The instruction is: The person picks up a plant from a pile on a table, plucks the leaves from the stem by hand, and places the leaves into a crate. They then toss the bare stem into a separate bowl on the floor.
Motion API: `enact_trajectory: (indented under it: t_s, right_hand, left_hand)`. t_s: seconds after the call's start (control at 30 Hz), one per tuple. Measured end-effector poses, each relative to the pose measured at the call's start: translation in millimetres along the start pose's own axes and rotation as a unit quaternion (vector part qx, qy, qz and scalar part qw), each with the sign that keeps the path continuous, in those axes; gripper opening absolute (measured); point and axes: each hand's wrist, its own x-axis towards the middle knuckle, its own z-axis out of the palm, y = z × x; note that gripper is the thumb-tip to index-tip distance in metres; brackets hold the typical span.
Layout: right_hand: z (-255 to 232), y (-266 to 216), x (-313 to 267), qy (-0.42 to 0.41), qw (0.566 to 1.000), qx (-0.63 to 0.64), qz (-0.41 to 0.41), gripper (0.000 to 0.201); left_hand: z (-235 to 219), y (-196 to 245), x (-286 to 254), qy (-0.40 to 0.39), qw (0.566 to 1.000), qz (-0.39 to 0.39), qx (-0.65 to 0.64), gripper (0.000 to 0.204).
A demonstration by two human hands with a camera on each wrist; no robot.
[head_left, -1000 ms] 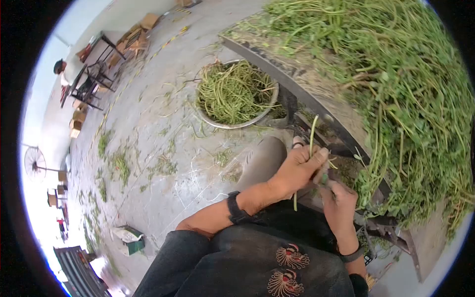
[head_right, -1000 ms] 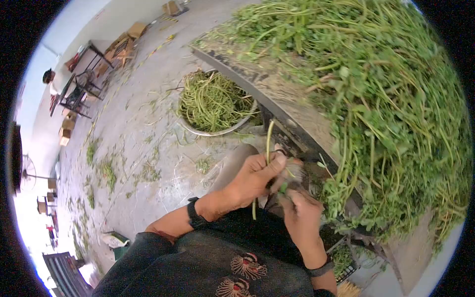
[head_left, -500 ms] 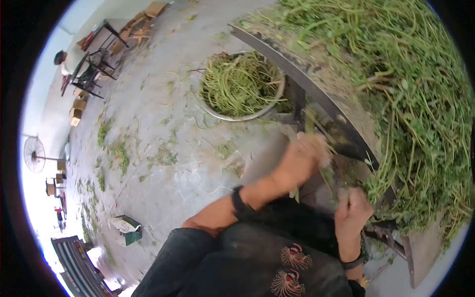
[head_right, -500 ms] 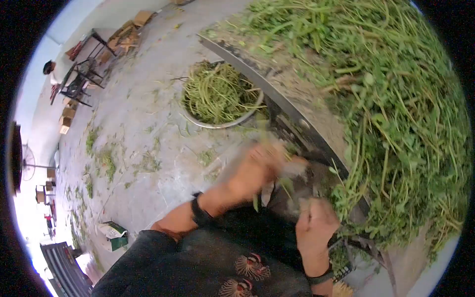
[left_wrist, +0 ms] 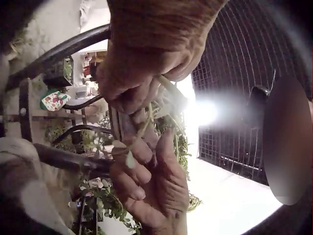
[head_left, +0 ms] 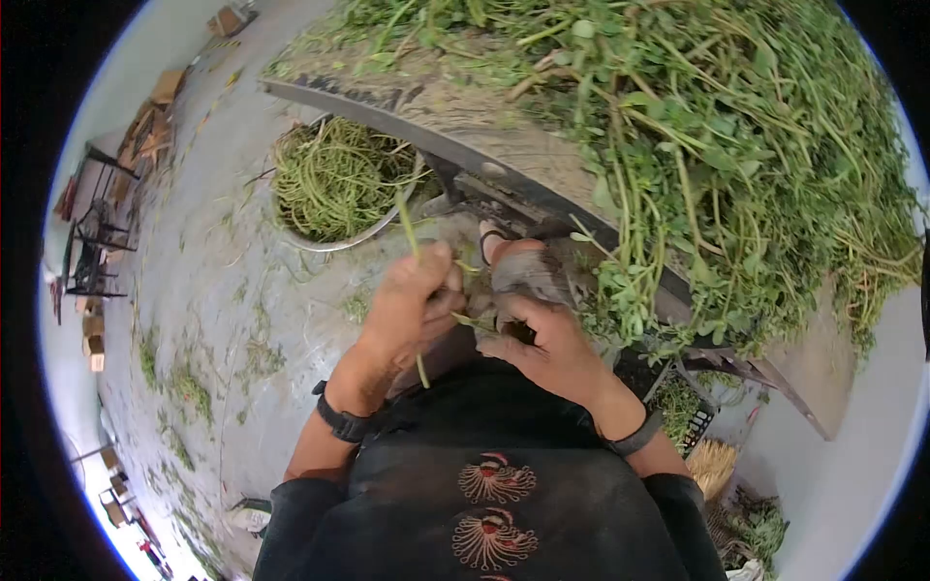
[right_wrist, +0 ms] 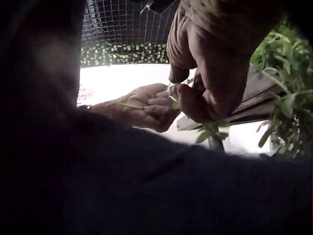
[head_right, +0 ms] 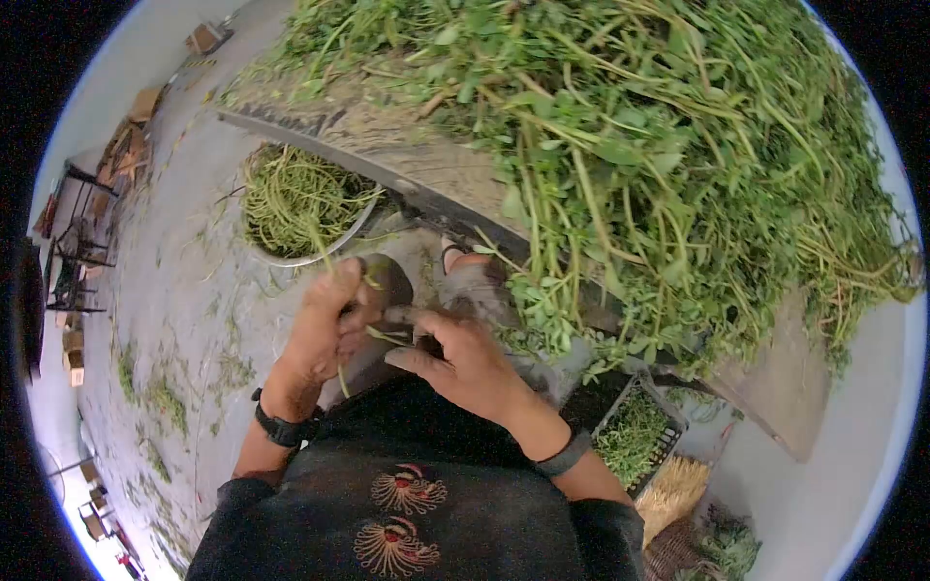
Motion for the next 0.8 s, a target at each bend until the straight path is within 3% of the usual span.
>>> enact_trajectory:
  t_s: [0.03,0.13,0.3,0.33,0.4,0.43,0.47,0.5,0.57,0.6,0.63,0.67,0.7,0.73,0.77,0.8]
  right_hand:
    - [1.0,0.1,0.7,0.006,1.000,-0.002,0.004,0.026]
    - [6.7,4.0,1.7,0.043,0.998,0.007,-0.053,0.028]
    - [15.0,16.4,1.0,0.019,0.995,-0.031,-0.088,0.024]
    - [14.9,15.6,1.1,0.021,0.995,-0.034,-0.089,0.024]
    - [14.2,13.1,2.6,0.142,0.990,-0.016,-0.015,0.021]
    - [14.9,10.7,3.2,0.143,0.989,-0.018,-0.017,0.021]
    - [14.8,7.3,4.3,0.144,0.974,0.153,0.082,0.019]
    - [14.6,3.9,4.1,0.139,0.920,0.319,0.178,0.018]
    - [12.3,2.6,-5.3,0.104,0.911,0.337,0.214,0.022]
    - [10.9,8.1,-11.6,0.031,0.953,0.269,0.133,0.024]
    - [6.5,12.5,-17.2,-0.042,0.978,0.198,0.049,0.026]
    - [-9.4,4.4,-26.3,-0.098,0.966,0.238,0.033,0.029]
    - [-17.9,7.7,-36.3,-0.098,0.965,0.239,0.033,0.029]
    - [-24.7,11.1,-47.6,-0.149,0.928,0.327,0.103,0.029]
    - [-27.6,13.8,-58.9,-0.196,0.874,0.410,0.171,0.029]
    - [-25.8,17.1,-67.6,-0.194,0.873,0.413,0.173,0.029]
  left_hand:
    - [-1.5,0.1,-0.3,0.031,1.000,-0.004,-0.005,0.035]
    - [-3.2,-7.0,4.3,0.001,0.998,0.066,-0.016,0.036]
    - [-4.6,1.1,2.7,-0.013,0.989,0.133,-0.065,0.037]
    - [-2.3,3.8,-0.4,0.031,0.988,0.137,-0.059,0.036]
    - [1.7,3.0,-5.5,0.074,0.985,0.145,-0.054,0.034]
    - [5.8,-1.1,-8.0,0.094,0.982,0.158,-0.041,0.033]
    - [8.0,-2.9,-8.1,0.113,0.978,0.172,-0.029,0.032]
    - [5.0,-2.4,-6.7,0.111,0.978,0.175,-0.028,0.032]
    - [-7.8,0.8,-5.7,0.100,0.973,0.200,-0.061,0.031]
    - [-14.4,5.9,-5.9,0.099,0.972,0.202,-0.062,0.031]
    - [-22.9,14.7,-5.2,0.182,0.952,0.241,-0.051,0.031]
    - [-34.1,24.9,-4.8,0.264,0.923,0.277,-0.038,0.031]
    - [-49.8,37.4,-6.3,0.286,0.914,0.284,-0.047,0.031]
    - [-72.8,52.3,-6.7,0.308,0.904,0.291,-0.055,0.030]
    - [-119.9,63.1,-0.6,0.291,0.912,0.286,0.043,0.027]
    - [-168.5,68.4,9.6,0.270,0.911,0.277,0.142,0.030]
